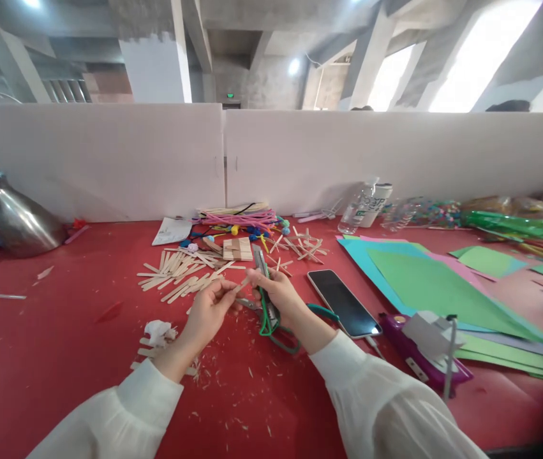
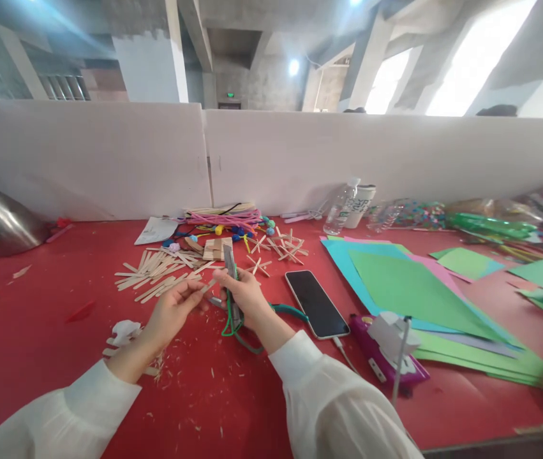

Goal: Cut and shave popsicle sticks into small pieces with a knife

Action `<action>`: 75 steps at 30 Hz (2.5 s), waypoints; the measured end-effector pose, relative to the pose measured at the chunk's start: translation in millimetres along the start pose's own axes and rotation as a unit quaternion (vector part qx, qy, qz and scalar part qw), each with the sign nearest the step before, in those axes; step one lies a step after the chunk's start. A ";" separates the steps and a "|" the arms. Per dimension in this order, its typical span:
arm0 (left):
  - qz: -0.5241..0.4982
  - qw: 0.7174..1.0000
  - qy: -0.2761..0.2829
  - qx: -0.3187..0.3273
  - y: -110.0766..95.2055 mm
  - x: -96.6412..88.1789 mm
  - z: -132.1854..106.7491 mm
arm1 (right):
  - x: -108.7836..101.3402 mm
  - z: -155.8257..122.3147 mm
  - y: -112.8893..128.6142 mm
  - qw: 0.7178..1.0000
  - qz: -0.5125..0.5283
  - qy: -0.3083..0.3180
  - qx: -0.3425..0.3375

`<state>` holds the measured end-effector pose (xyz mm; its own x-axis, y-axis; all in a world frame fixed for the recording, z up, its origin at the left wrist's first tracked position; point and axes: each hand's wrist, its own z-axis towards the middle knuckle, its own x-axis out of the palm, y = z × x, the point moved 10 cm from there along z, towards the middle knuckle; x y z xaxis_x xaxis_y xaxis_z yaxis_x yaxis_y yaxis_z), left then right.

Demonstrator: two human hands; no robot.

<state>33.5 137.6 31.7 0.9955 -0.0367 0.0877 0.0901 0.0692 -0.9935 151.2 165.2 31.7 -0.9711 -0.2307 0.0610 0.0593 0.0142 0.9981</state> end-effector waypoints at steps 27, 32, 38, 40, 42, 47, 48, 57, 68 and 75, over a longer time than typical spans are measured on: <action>0.152 0.969 0.195 -0.005 7.8 26.8 -19.1 | 28.9 -30.7 13.5 0.977 -0.109 0.140 -0.117; 0.110 0.991 0.075 -0.002 3.9 0.4 -4.9 | 11.9 -27.6 18.7 0.967 -0.197 0.029 -0.160; 0.102 0.992 -0.069 -0.029 3.2 -48.6 7.0 | 31.1 -43.2 17.0 0.909 -0.384 0.086 -0.140; 0.122 0.989 -0.077 -0.034 3.1 -54.1 8.0 | 38.7 -49.0 11.7 0.881 -0.440 0.120 -0.125; 0.139 0.987 -0.072 -0.036 3.7 -53.8 8.4 | 46.0 -53.7 8.3 0.862 -0.466 0.149 -0.132; 0.149 0.987 -0.054 -0.021 5.8 -44.7 6.7 | 50.6 -55.5 1.1 0.816 -0.538 0.149 -0.150; 0.152 0.987 -0.050 -0.017 6.5 -43.1 6.2 | 50.3 -55.3 0.0 0.807 -0.552 0.146 -0.149; 0.267 0.963 -0.003 0.039 -0.4 -32.7 1.7 | 50.3 -56.9 -4.2 0.753 -0.625 0.149 -0.140; 0.370 0.925 0.003 0.080 -16.5 -25.0 -4.4 | 54.0 -61.5 -2.6 0.704 -0.684 0.144 -0.129; 0.340 0.936 0.047 0.082 -14.3 -20.4 -3.0 | 50.6 -60.7 -2.6 0.709 -0.679 0.152 -0.116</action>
<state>11.8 134.4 43.9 0.8180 -0.0146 -0.5750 -0.5521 0.2606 -0.7920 115.9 94.4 32.2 -0.0776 -0.0785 -0.9939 -0.8116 -0.5741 0.1087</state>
